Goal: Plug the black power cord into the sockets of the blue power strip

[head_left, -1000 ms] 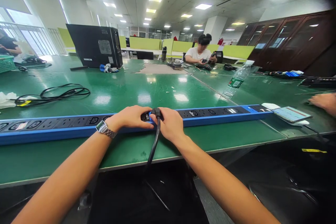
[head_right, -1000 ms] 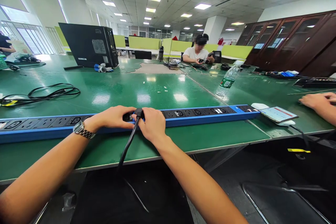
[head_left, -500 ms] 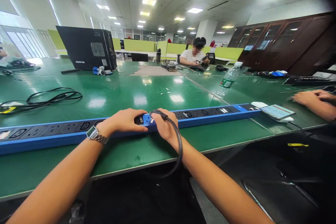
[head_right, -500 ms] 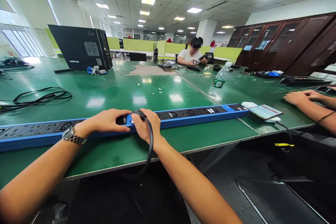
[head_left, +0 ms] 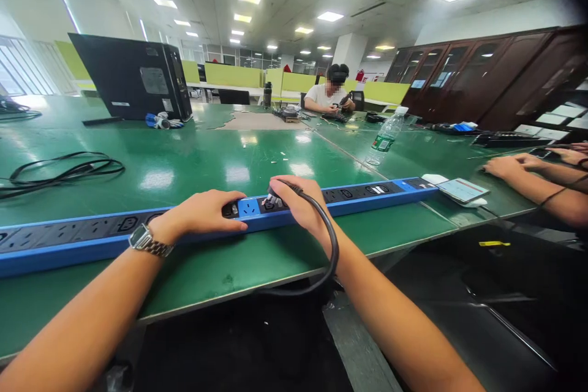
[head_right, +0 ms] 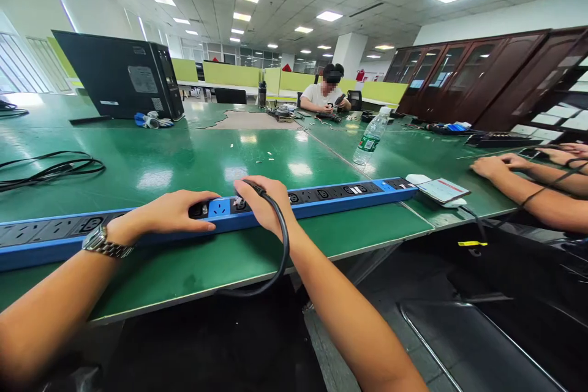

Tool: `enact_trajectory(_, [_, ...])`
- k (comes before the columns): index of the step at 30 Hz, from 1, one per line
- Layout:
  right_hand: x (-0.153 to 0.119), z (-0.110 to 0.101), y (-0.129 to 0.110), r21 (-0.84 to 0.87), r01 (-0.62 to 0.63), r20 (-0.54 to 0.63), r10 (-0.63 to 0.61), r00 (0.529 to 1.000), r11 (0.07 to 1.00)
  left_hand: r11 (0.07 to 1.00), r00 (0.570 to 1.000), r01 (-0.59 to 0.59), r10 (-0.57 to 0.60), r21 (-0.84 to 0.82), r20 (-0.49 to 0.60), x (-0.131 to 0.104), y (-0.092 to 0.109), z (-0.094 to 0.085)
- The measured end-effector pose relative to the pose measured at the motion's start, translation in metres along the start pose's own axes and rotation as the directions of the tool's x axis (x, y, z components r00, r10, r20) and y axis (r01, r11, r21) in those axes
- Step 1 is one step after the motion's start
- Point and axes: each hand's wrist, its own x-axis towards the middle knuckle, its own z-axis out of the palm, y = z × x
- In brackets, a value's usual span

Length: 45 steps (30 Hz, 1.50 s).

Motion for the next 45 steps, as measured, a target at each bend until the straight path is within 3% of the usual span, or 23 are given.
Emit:
enact_trajectory(4, [0.000,-0.032,0.007,-0.012,0.010,-0.170,-0.012,0.985,1.000,1.000,1.000,0.016,-0.016,-0.002,0.001,-0.001,0.000,0.000])
enact_trajectory(9, [-0.001,-0.078,0.033,-0.066,-0.016,-0.419,-0.013,0.908,0.998,1.000,1.000,0.014,-0.014,0.001,0.008,-0.002,0.001,-0.001])
enact_trajectory(13, [0.000,-0.092,0.058,-0.134,-0.128,-0.442,0.056,0.895,0.983,1.000,1.000,0.019,-0.019,-0.001,0.004,-0.001,0.001,-0.001])
enact_trajectory(18, [0.001,-0.094,0.077,-0.272,-0.171,-0.351,0.069,0.934,0.947,1.000,1.000,0.029,-0.029,0.003,0.007,-0.003,0.004,-0.002])
enact_trajectory(26, [-0.001,-0.099,0.083,-0.316,-0.178,-0.371,0.051,0.927,0.932,1.000,1.000,0.028,-0.028,0.002,-0.001,-0.002,0.003,-0.001])
enact_trajectory(30, [-0.001,-0.085,0.071,-0.289,-0.129,-0.349,0.021,0.937,0.949,0.999,1.000,0.031,-0.031,0.006,0.000,-0.003,0.004,-0.001])
enact_trajectory(36, [-0.006,-0.059,0.053,-0.338,-0.013,-0.166,-0.046,0.985,0.941,0.999,0.999,0.036,-0.036,0.011,0.014,-0.003,0.006,-0.002])
enact_trajectory(45, [-0.008,-0.042,0.052,-0.376,0.032,-0.127,-0.086,0.988,0.926,1.000,1.000,0.017,-0.017,-0.015,0.005,-0.003,0.005,-0.002])
